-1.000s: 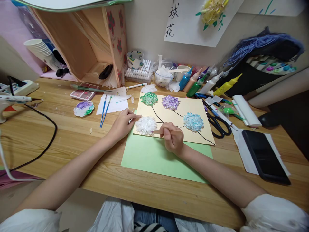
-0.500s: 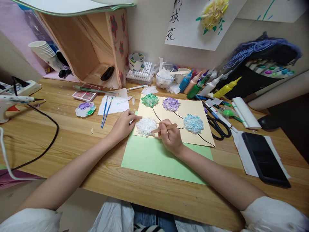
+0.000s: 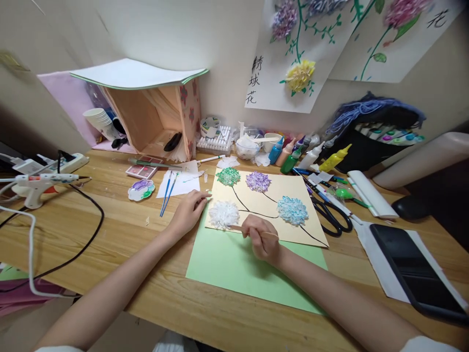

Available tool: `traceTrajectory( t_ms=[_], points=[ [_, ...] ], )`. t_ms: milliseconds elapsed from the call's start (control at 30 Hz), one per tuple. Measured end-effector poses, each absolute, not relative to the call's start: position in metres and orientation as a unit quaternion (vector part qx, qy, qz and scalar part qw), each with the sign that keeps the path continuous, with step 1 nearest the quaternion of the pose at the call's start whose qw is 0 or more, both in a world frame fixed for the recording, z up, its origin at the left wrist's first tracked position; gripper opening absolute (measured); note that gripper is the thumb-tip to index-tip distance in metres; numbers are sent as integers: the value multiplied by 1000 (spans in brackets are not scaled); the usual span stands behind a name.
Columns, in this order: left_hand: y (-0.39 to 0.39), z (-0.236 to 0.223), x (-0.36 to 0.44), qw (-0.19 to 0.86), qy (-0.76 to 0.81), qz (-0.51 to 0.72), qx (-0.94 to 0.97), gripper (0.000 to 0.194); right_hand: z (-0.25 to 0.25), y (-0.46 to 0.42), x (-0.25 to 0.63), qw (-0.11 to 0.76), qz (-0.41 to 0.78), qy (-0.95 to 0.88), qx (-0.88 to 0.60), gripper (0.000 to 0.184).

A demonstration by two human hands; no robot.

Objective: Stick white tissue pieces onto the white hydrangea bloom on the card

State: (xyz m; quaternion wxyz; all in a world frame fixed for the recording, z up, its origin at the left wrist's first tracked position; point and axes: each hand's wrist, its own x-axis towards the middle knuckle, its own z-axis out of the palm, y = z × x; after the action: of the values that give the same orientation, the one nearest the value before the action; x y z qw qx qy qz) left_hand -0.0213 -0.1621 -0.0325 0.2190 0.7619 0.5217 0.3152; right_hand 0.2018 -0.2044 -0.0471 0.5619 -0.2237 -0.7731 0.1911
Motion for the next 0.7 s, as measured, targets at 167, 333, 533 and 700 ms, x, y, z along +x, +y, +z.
traceTrajectory(
  t_ms=[167,333,533,700],
  points=[
    [-145,-5,-13,114,526,322,779,19,-47,-205,202,565,194,-772,-219,19],
    [-90,8,10,23,560,244,791,19,-50,-204,202,565,212,-762,-236,19],
    [-22,-6,31,59,637,163,751,23,-50,-204,202,561,218,-761,-241,20],
    [1,-18,39,123,661,129,729,18,-49,-202,202,558,219,-762,-245,20]
  ],
)
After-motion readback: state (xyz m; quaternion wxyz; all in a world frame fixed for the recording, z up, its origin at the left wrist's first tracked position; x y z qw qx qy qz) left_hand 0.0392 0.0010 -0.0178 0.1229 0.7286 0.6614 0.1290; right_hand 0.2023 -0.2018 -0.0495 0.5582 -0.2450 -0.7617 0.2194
